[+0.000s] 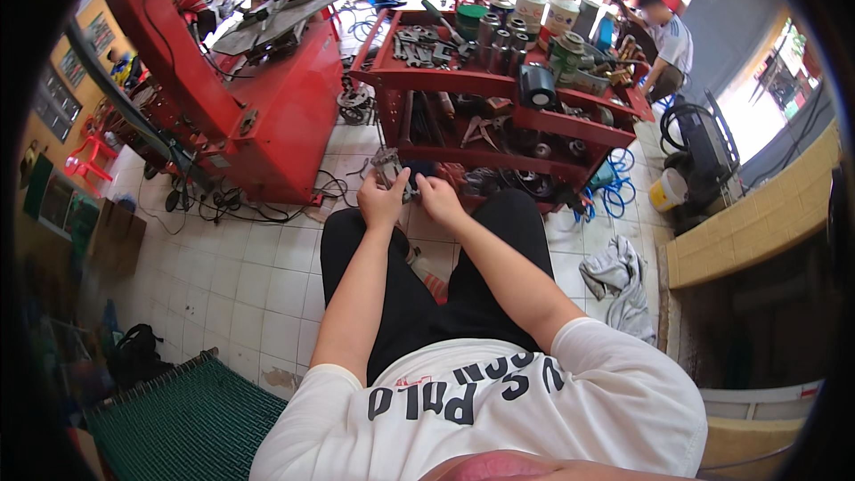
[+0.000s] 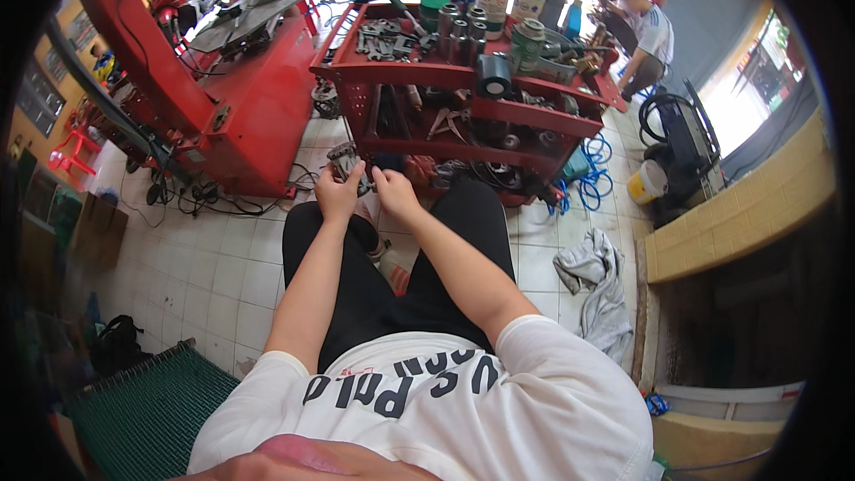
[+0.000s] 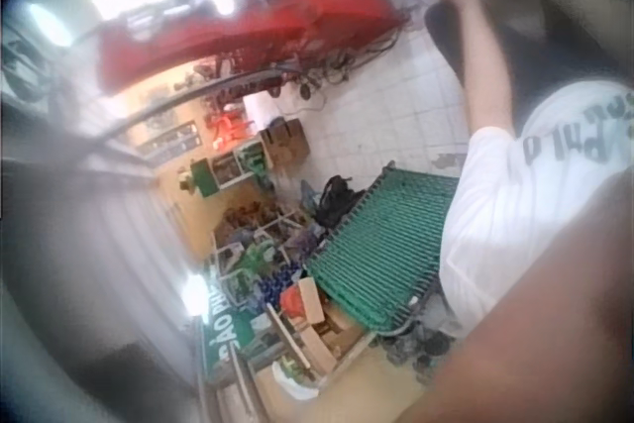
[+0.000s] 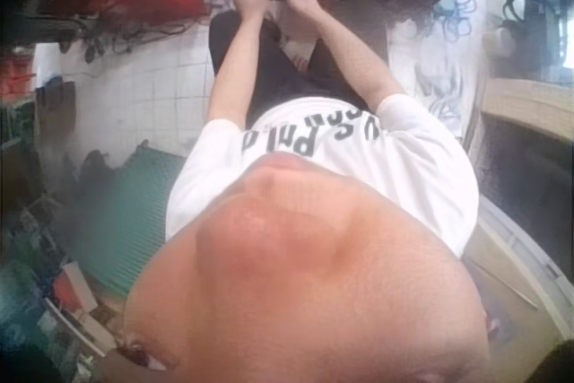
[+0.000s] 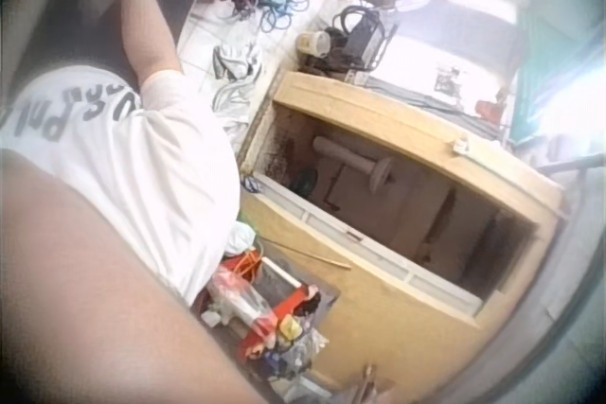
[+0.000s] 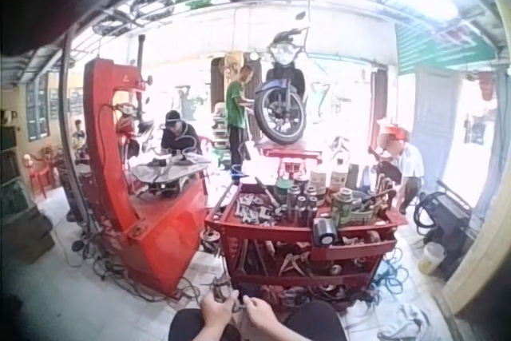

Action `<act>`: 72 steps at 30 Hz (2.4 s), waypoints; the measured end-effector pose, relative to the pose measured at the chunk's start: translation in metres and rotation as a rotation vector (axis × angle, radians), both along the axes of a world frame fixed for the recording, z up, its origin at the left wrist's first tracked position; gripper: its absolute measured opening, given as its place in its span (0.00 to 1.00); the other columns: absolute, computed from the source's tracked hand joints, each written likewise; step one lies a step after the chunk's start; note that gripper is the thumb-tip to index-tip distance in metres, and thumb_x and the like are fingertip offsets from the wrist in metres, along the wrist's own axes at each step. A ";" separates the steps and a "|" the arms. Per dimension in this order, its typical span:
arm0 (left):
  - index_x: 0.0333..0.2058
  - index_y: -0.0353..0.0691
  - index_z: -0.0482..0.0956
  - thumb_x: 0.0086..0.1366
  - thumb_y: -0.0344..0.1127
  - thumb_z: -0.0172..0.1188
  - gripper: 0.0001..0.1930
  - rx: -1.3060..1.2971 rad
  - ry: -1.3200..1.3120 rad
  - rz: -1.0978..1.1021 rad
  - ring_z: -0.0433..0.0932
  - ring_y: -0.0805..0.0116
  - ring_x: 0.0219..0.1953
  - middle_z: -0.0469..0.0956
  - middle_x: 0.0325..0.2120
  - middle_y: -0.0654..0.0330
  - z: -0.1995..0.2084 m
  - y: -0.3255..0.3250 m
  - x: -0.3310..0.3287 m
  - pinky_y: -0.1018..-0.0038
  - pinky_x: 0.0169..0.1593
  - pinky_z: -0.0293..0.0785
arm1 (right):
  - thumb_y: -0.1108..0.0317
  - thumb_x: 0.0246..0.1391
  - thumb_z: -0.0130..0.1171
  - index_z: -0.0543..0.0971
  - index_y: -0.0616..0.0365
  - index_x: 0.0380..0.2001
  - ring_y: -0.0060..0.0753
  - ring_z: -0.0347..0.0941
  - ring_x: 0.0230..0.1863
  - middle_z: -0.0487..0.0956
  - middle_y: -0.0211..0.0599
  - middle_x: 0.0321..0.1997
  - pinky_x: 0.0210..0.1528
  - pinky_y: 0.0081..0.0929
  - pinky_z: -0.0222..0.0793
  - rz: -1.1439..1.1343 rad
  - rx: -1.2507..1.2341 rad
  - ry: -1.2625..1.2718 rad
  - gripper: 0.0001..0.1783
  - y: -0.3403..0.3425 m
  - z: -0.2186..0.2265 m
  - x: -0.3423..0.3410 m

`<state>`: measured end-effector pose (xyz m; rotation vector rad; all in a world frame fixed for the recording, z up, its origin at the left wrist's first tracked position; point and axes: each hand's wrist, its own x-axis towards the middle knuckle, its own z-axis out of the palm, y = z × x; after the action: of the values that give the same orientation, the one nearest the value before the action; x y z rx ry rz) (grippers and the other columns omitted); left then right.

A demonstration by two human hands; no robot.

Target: The person sits in a workshop and uses a screwdriver to disassemble a small mechanical component, likely a motor or gear assembly. They remove a screw and separate the parts, then place the components on a red tool cart.

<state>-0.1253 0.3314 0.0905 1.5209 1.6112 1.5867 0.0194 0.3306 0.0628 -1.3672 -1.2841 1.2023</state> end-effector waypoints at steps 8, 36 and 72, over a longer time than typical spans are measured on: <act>0.31 0.40 0.81 0.53 0.52 0.75 0.21 -0.068 0.006 0.006 0.82 0.65 0.24 0.82 0.21 0.62 0.006 -0.004 0.010 0.67 0.33 0.77 | 0.46 0.71 0.47 0.77 0.64 0.24 0.23 0.66 0.12 0.71 0.31 0.12 0.17 0.28 0.61 0.197 -0.078 0.198 0.31 -0.012 -0.002 0.024; 0.36 0.42 0.83 0.53 0.53 0.75 0.22 -0.101 0.054 0.036 0.81 0.69 0.24 0.82 0.22 0.65 -0.009 0.003 0.010 0.69 0.33 0.76 | 0.56 0.59 0.65 0.82 0.64 0.33 0.29 0.78 0.29 0.83 0.43 0.29 0.36 0.29 0.72 0.148 0.290 -0.246 0.18 -0.012 0.016 0.030; 0.38 0.45 0.79 0.66 0.41 0.57 0.08 -0.948 -0.934 -0.610 0.80 0.68 0.37 0.81 0.31 0.63 -0.046 0.026 -0.002 0.69 0.43 0.75 | 0.72 0.65 0.56 0.76 0.63 0.41 0.19 0.75 0.25 0.79 0.34 0.30 0.27 0.23 0.71 0.109 0.190 0.056 0.05 0.004 0.001 0.036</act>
<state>-0.1277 0.3572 0.0441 0.5043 0.9379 0.7491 0.0551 0.3346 0.0641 -1.1321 -1.4098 1.1517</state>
